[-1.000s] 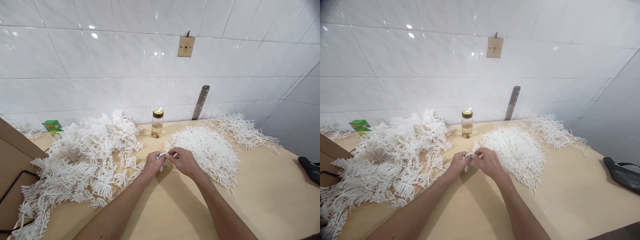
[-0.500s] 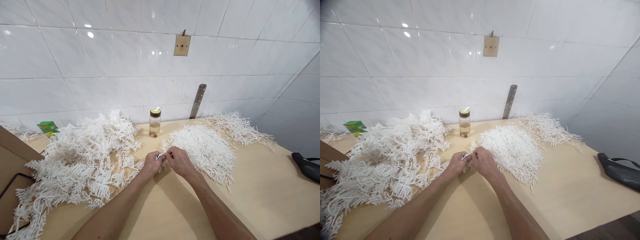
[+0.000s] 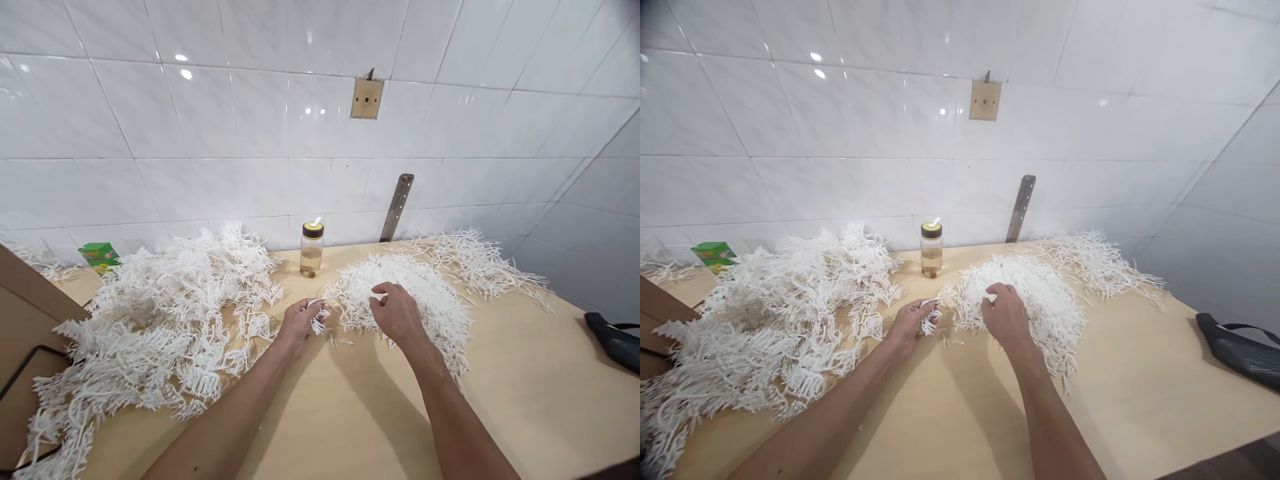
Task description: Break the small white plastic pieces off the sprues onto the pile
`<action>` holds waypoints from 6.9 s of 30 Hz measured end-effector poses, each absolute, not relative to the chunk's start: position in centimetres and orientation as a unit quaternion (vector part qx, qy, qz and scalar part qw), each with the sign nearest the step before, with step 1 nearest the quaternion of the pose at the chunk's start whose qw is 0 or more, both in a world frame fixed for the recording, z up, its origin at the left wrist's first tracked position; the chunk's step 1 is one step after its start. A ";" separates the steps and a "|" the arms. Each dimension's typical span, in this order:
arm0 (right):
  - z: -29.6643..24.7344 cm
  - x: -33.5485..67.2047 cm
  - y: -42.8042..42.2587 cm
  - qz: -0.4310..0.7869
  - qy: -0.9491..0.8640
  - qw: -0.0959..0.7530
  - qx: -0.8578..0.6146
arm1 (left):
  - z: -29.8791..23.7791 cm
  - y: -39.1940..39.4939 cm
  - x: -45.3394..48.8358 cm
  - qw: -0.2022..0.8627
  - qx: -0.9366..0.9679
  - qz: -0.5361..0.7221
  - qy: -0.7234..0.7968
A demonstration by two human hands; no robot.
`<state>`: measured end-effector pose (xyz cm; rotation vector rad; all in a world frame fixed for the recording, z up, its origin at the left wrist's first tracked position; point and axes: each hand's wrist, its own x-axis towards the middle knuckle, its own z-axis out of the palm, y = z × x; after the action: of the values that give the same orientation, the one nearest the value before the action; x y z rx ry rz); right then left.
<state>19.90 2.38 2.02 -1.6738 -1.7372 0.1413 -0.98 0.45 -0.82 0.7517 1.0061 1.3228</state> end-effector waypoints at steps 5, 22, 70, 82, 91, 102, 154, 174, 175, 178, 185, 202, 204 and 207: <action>1.7 17.6 0.7 0.108 -0.811 0.232 -0.525 | -0.3 0.2 -0.9 0.622 0.296 0.585 0.427; 1.3 16.3 1.8 0.035 -0.732 0.391 -0.557 | -0.3 0.2 -0.7 0.623 0.274 0.579 0.450; 2.1 16.1 0.9 0.362 -0.685 0.430 -0.464 | -0.5 0.7 -1.2 0.675 0.271 0.569 0.382; 1.9 15.1 -0.3 0.376 -0.778 0.336 -0.374 | -1.3 1.0 -1.2 0.650 0.262 0.602 0.383; 2.9 14.2 -1.0 0.319 -0.769 0.379 -0.404 | -1.0 0.7 -1.1 0.616 0.302 0.604 0.405; 1.4 13.8 0.0 0.171 -0.747 0.439 -0.469 | -1.6 0.3 -0.2 0.594 0.338 0.593 0.426; 1.6 14.0 0.0 0.179 -0.746 0.353 -0.535 | -1.1 -0.1 -0.1 0.540 0.389 0.576 0.475; 1.6 13.6 0.0 0.192 -0.727 0.345 -0.561 | -0.9 -0.5 0.2 0.527 0.407 0.568 0.483; 1.4 13.6 0.0 0.177 -0.727 0.346 -0.566 | -1.0 -0.4 0.2 0.529 0.411 0.566 0.480; 1.0 13.6 0.3 0.128 -0.733 0.339 -0.576 | -1.3 -0.3 0.2 0.521 0.418 0.564 0.485; 1.3 13.7 0.4 0.212 -0.706 0.343 -0.582 | -1.1 -0.4 0.4 0.510 0.420 0.570 0.489; 0.7 13.5 0.1 0.223 -0.722 0.402 -0.518 | -1.4 0.0 0.2 0.568 0.329 0.578 0.485; 0.3 13.3 0.1 0.231 -0.715 0.423 -0.506 | -1.5 0.0 0.2 0.571 0.330 0.579 0.479; -0.1 12.8 0.1 0.234 -0.699 0.441 -0.512 | -1.5 -0.1 0.2 0.558 0.339 0.584 0.483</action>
<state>12.83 0.08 -0.15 -1.2715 -1.7356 0.5813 0.23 -0.11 -1.53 0.8006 1.1392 1.3772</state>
